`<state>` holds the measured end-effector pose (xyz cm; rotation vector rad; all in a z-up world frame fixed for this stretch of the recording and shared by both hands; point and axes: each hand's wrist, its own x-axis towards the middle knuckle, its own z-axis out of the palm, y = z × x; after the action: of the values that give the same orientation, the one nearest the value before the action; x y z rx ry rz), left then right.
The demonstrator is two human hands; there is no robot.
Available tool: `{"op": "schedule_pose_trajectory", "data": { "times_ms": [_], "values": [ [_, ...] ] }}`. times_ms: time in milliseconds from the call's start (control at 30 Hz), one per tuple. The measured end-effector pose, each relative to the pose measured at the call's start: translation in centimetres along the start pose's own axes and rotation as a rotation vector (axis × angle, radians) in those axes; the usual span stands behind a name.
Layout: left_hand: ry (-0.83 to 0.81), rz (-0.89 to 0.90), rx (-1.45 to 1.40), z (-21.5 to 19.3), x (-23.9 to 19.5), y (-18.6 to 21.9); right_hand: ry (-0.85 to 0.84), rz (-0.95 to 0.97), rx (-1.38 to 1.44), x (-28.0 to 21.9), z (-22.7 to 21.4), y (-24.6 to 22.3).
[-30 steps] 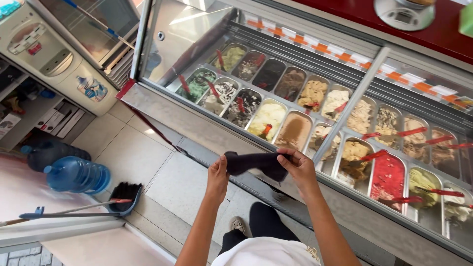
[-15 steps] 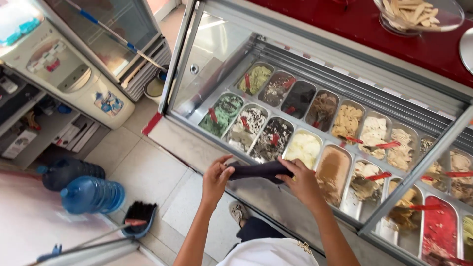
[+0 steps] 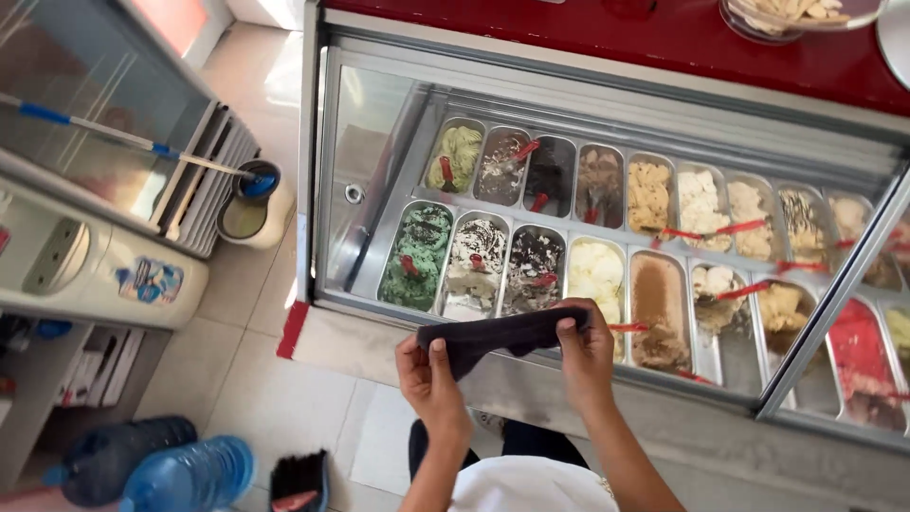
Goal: Organizing ice cream tubs inside a display freezer, wiping the edges, and washing the cleaning cloth in a sink.
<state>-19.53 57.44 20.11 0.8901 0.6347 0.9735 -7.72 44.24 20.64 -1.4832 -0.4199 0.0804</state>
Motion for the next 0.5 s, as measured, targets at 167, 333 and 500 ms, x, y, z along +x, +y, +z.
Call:
{"op": "schedule_pose_trajectory", "data": {
  "times_ms": [167,333,500],
  "values": [
    [-0.196,0.32,0.243,-3.9,3.7,6.2,0.317,-0.264,0.091,-5.2,8.1,-4.4],
    [-1.082,0.821,0.559,-20.9,8.3,2.5,-0.131,-0.824,0.428,-8.9,10.5,-11.9],
    [-1.067,0.518,0.084,-11.6,6.6,6.7,-0.058,-0.824,0.124,-5.6,21.3,-13.0]
  ]
}}
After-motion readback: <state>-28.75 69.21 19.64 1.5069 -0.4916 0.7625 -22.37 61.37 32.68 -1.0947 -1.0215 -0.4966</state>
